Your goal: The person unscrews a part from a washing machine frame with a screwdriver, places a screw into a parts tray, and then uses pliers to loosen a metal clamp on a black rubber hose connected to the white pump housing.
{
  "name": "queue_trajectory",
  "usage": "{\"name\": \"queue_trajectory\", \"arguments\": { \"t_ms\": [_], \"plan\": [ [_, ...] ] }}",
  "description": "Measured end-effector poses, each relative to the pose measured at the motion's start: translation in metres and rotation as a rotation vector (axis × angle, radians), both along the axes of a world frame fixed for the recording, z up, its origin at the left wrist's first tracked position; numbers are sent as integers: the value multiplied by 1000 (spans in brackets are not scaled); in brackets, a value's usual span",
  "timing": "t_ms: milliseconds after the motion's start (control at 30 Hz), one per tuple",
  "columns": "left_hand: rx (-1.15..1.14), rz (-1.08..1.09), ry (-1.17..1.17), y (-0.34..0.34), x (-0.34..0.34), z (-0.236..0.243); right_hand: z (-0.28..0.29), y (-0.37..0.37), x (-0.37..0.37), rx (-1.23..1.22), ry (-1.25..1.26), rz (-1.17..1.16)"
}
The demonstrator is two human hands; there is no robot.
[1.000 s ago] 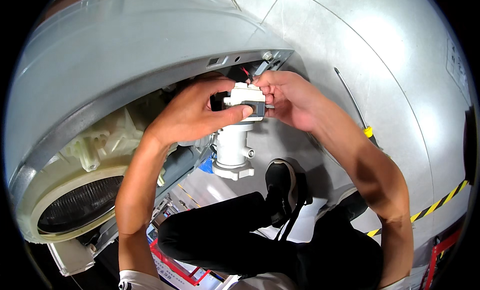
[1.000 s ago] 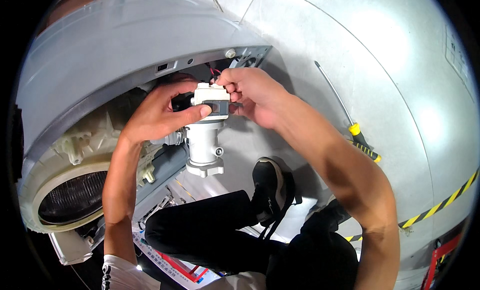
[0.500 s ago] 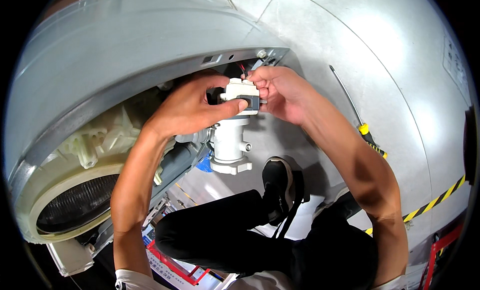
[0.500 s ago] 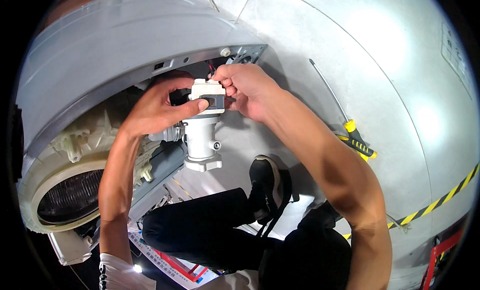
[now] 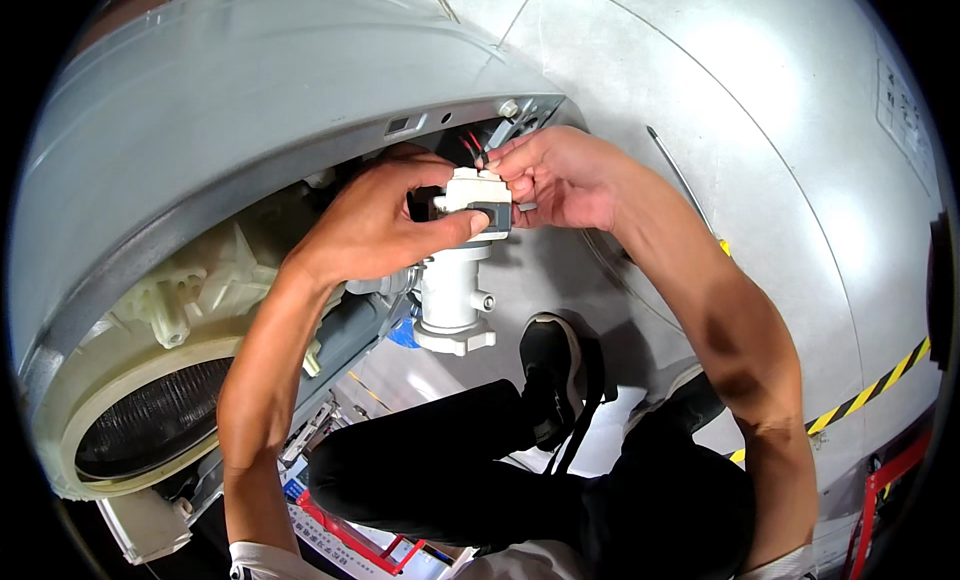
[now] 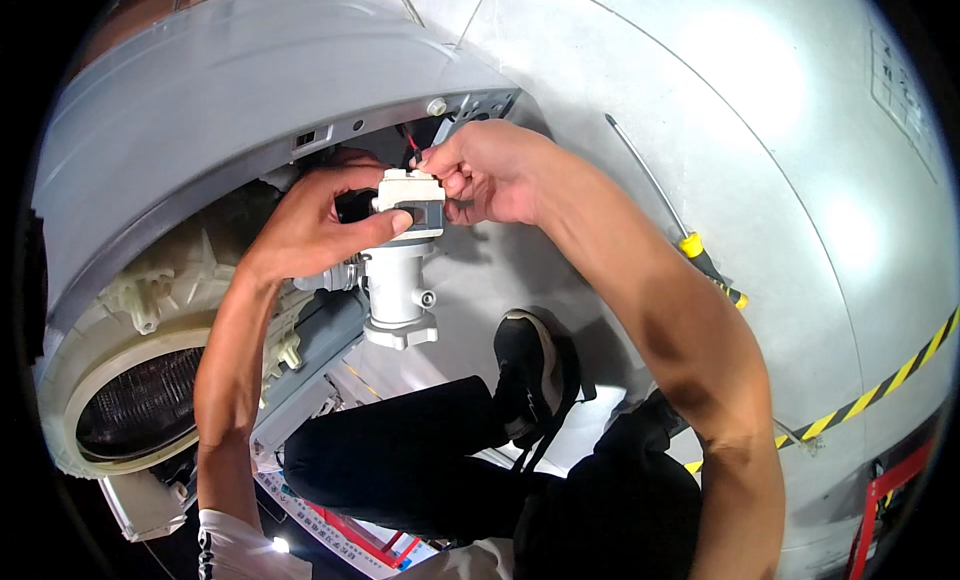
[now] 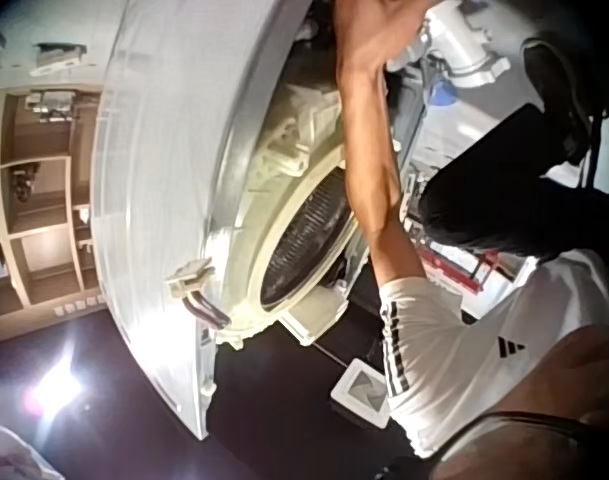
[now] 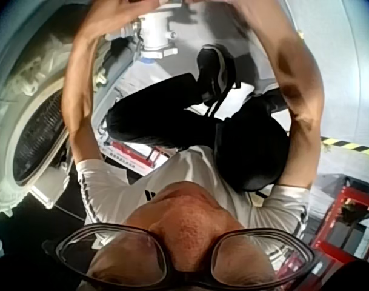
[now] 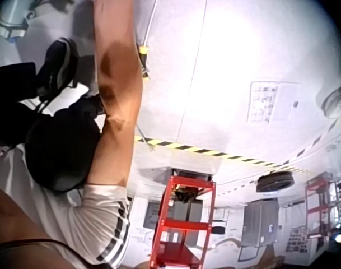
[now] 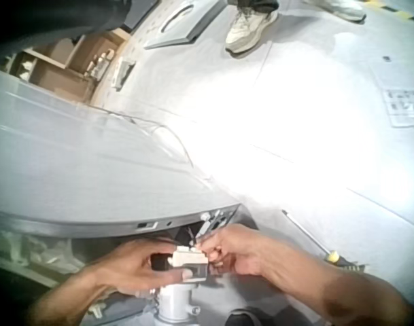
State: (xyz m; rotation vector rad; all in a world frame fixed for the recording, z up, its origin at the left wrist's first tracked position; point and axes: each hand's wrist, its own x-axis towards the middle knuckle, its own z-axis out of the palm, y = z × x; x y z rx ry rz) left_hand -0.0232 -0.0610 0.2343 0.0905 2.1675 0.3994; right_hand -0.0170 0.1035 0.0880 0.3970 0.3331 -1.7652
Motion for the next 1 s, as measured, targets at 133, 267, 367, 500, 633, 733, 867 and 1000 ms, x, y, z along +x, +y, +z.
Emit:
{"name": "queue_trajectory", "arguments": {
  "t_ms": [133,267,367,500,633,733,867,1000],
  "plan": [
    [6,19,26,-5,4,-4,5,-3,2,62,-27,-16],
    [-76,-6,-20,1,0,-1,3,-1,-3,56,-10,-4],
    [-8,-16,54,3,4,-2,13,0,-2,146,6,6],
    [-140,2,-40,18,-4,8,13,0,-4,189,10,-10],
    [-135,-69,8,23,-10,5,13,3,-10,213,164,1],
    [7,-173,83,11,-14,-8,13,2,-17,314,257,54],
    [26,-247,131,17,-15,-17,28,14,-18,612,523,150],
    [122,-264,138,3,-12,-33,55,29,-14,883,746,265]
  ]
}}
